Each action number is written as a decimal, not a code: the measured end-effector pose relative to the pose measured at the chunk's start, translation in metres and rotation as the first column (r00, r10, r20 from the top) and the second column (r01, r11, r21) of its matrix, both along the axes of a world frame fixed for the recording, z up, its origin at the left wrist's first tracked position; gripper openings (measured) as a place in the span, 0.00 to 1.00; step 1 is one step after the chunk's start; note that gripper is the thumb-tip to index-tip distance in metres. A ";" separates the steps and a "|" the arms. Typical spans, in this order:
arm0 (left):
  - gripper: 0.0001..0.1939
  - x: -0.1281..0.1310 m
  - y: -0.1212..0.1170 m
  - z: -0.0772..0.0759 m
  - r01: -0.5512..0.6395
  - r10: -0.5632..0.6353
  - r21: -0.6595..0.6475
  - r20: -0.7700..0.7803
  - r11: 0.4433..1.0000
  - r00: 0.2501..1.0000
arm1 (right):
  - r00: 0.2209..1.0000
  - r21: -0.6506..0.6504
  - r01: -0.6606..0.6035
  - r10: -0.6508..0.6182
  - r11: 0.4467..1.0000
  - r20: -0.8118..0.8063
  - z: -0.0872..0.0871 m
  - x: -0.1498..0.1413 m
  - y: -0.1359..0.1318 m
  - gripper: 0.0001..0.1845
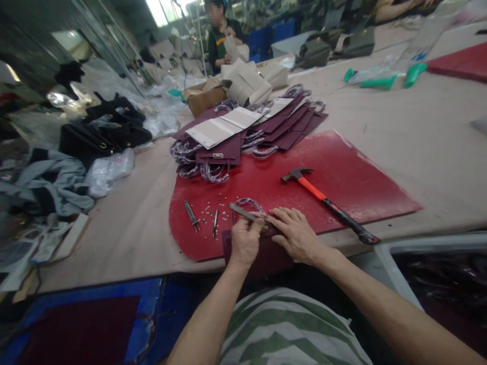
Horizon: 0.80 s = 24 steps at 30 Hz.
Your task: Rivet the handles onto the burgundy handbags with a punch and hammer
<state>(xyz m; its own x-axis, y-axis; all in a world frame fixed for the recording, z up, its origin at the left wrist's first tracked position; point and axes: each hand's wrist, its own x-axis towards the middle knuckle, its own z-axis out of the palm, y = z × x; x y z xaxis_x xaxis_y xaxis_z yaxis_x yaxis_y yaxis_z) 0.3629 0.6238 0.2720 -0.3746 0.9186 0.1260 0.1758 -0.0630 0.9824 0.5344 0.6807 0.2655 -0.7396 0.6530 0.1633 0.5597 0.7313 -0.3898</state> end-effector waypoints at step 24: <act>0.11 -0.071 -0.062 -0.009 -0.012 0.067 0.072 -0.836 0.997 0.545 | 0.976 -0.121 0.099 -0.120 0.988 -0.181 0.003 -0.015 0.000 0.29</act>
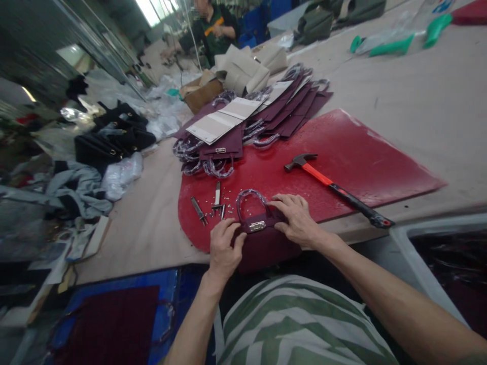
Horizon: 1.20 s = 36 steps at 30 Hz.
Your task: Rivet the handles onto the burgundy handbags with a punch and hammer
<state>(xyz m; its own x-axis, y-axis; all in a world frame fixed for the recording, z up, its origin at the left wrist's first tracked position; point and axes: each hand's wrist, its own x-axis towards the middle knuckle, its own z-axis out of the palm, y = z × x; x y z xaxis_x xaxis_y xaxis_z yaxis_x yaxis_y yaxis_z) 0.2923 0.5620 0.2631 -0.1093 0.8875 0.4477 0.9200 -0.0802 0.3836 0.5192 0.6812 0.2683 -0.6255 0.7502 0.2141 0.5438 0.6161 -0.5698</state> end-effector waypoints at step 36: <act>0.10 0.008 0.018 -0.018 -0.153 0.152 -0.011 -0.026 0.988 0.988 | 0.974 0.131 0.218 -0.206 0.967 -0.096 -0.018 -0.027 -0.012 0.20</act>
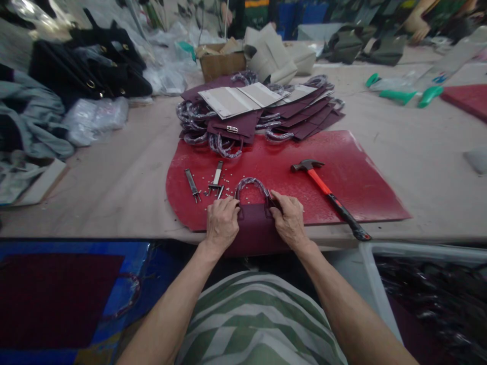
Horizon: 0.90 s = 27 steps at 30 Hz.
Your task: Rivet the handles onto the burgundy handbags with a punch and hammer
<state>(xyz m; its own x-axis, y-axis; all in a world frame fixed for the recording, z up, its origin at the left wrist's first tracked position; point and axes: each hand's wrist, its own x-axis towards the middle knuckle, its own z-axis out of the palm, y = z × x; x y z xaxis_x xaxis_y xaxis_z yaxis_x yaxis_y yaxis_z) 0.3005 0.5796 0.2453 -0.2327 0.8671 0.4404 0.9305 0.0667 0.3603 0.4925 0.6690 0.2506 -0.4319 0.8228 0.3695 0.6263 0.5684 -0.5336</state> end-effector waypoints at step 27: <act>0.35 0.009 -0.024 0.009 0.122 -0.153 -0.288 -0.087 0.950 0.984 | 0.936 -0.017 -0.163 0.161 0.986 0.313 0.007 0.003 -0.019 0.35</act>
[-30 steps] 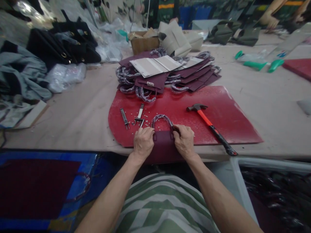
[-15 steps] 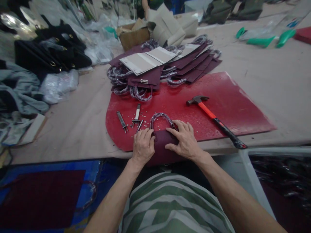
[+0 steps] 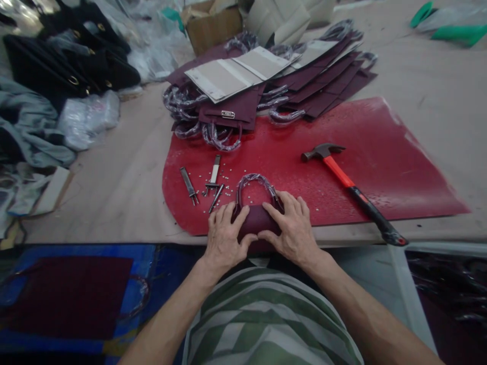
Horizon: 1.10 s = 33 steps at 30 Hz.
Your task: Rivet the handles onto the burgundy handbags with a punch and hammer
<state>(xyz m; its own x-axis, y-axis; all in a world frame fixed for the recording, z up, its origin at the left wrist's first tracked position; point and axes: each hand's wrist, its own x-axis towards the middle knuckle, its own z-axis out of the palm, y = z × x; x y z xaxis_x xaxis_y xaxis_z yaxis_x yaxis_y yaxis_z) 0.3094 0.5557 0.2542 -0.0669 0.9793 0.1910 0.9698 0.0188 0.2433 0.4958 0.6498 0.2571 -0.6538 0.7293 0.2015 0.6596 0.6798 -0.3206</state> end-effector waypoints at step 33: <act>0.21 -0.104 0.112 0.057 -0.469 0.529 -0.342 0.104 0.814 0.842 | 1.000 0.100 -0.012 0.011 0.995 0.012 -0.008 0.001 0.012 0.34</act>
